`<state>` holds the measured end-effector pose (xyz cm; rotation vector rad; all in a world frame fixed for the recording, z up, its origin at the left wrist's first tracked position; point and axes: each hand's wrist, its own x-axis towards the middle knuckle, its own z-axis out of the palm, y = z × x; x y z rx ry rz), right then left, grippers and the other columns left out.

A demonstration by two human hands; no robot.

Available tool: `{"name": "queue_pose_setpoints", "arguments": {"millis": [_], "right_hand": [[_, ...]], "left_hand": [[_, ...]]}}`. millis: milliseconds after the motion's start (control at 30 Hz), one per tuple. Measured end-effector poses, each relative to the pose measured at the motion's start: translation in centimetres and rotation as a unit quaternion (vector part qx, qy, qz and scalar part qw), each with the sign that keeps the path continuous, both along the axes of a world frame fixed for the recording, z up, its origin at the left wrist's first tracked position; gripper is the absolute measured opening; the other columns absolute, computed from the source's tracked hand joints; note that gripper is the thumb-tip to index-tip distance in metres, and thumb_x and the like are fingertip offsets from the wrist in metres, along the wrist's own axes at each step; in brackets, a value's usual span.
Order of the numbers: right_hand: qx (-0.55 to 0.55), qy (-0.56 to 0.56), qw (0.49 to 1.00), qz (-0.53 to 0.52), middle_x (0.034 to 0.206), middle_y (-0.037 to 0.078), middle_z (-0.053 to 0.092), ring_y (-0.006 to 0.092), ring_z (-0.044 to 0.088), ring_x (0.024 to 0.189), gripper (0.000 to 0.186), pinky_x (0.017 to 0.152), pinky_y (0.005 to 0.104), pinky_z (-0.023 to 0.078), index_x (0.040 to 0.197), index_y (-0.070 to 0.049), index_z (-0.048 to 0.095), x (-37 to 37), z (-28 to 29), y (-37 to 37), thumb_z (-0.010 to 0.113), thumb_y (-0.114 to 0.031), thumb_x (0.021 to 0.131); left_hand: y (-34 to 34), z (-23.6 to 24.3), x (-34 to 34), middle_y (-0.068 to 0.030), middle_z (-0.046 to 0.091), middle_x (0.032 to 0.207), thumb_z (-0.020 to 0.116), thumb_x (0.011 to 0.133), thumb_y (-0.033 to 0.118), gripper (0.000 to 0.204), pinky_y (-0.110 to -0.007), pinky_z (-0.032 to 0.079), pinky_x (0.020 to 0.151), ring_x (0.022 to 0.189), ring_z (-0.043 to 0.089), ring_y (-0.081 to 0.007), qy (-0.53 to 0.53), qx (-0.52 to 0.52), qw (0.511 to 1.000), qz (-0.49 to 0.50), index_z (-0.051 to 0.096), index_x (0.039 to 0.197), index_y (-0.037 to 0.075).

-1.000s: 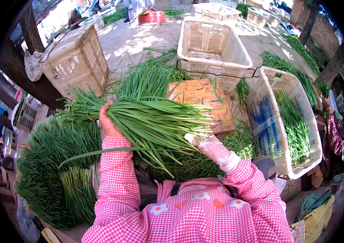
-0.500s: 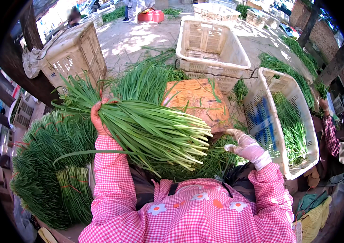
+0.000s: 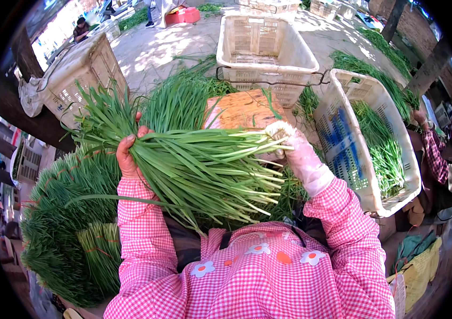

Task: The person trims the roots and removes outer leaves from bunches of green leeks by hand, placing the cleaned bunches on a low wooden bench.

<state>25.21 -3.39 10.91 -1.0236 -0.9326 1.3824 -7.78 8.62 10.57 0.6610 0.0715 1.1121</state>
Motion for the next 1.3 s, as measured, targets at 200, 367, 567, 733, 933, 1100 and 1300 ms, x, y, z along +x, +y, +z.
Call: {"name": "queue_pose_setpoints", "arguments": {"millis": [200,367,567,733,933,1100,1300], "right_hand": [[0.01,0.068,0.997,-0.046,0.077,-0.001,0.057,0.0049,0.046,0.055,0.021,0.049,0.0186,0.041,0.101,-0.007,0.055,0.3,1.6,1.9,0.051,-0.024,0.088],[-0.028,0.194,0.976,-0.089,0.081,0.003,0.058,0.0065,0.049,0.059,0.023,0.051,0.0198,0.042,0.1,-0.003,0.052,1.5,-1.3,0.2,0.05,-0.022,0.089],[-0.069,-0.138,0.98,0.125,0.11,0.005,0.057,0.0123,0.052,0.096,0.035,0.082,0.025,0.042,0.115,-0.005,0.05,1.2,-1.8,-3.8,0.048,-0.03,0.091],[-0.022,-0.073,0.983,0.164,0.117,0.003,0.053,0.0121,0.048,0.105,0.044,0.09,0.0268,0.039,0.124,-0.005,0.046,-2.5,-1.5,-2.9,0.057,-0.026,0.087],[-0.073,0.119,0.985,0.105,0.106,0.005,0.059,0.0131,0.058,0.091,0.032,0.079,0.0288,0.049,0.111,-0.004,0.055,-3.6,-3.9,-3.3,0.062,-0.017,0.083],[-0.134,0.254,0.95,0.121,0.108,0.008,0.058,0.0178,0.056,0.1,0.018,0.09,0.0346,0.044,0.102,-0.004,0.058,-2.1,-1.9,-4.2,0.055,-0.011,0.086],[-0.127,-0.027,0.979,0.158,0.101,0.01,0.062,0.0217,0.057,0.098,0.017,0.089,0.0357,0.042,0.091,-0.002,0.061,6.3,-1.5,-7.2,0.054,-0.018,0.086]], "left_hand": [[0.2,-0.6,-0.9,-0.0031,0.048,0.081,0.048,0.078,0.013,0.045,-0.042,0.044,0.083,0.085,0.051,-0.0208,-0.015,-0.036,0.999,0.033,0.04,0.122,0.006],[1.2,-1.9,-1.7,-0.0058,0.058,0.088,0.048,0.08,0.014,0.039,-0.049,0.036,0.096,0.083,0.057,-0.0224,0.006,-0.072,0.993,0.097,0.042,0.118,0.006],[0.3,-1.1,-1.4,-0.0023,0.054,0.079,0.048,0.08,0.013,0.036,-0.051,0.03,0.101,0.079,0.057,-0.0197,-0.033,-0.076,0.993,0.083,0.045,0.115,0.005],[-0.1,-0.6,-0.3,-0.001,0.05,0.076,0.048,0.08,0.013,0.036,-0.051,0.031,0.1,0.078,0.056,-0.0193,-0.003,-0.075,0.994,0.079,0.045,0.116,0.006],[0.2,-0.9,-0.5,-0.0011,0.05,0.08,0.049,0.079,0.011,0.036,-0.048,0.029,0.102,0.078,0.052,-0.016,-0.032,-0.093,0.995,0.03,0.046,0.115,0.006],[0.0,-0.7,-0.3,-0.0007,0.051,0.076,0.051,0.078,0.011,0.034,-0.046,0.028,0.103,0.078,0.052,-0.0143,-0.046,-0.139,0.988,0.048,0.048,0.111,0.004],[1.8,-2.1,-2.6,-0.0016,0.052,0.072,0.051,0.077,0.013,0.028,-0.044,0.04,0.095,0.069,0.054,-0.0171,-0.012,-0.13,0.98,0.147,0.05,0.102,0.0]]}}
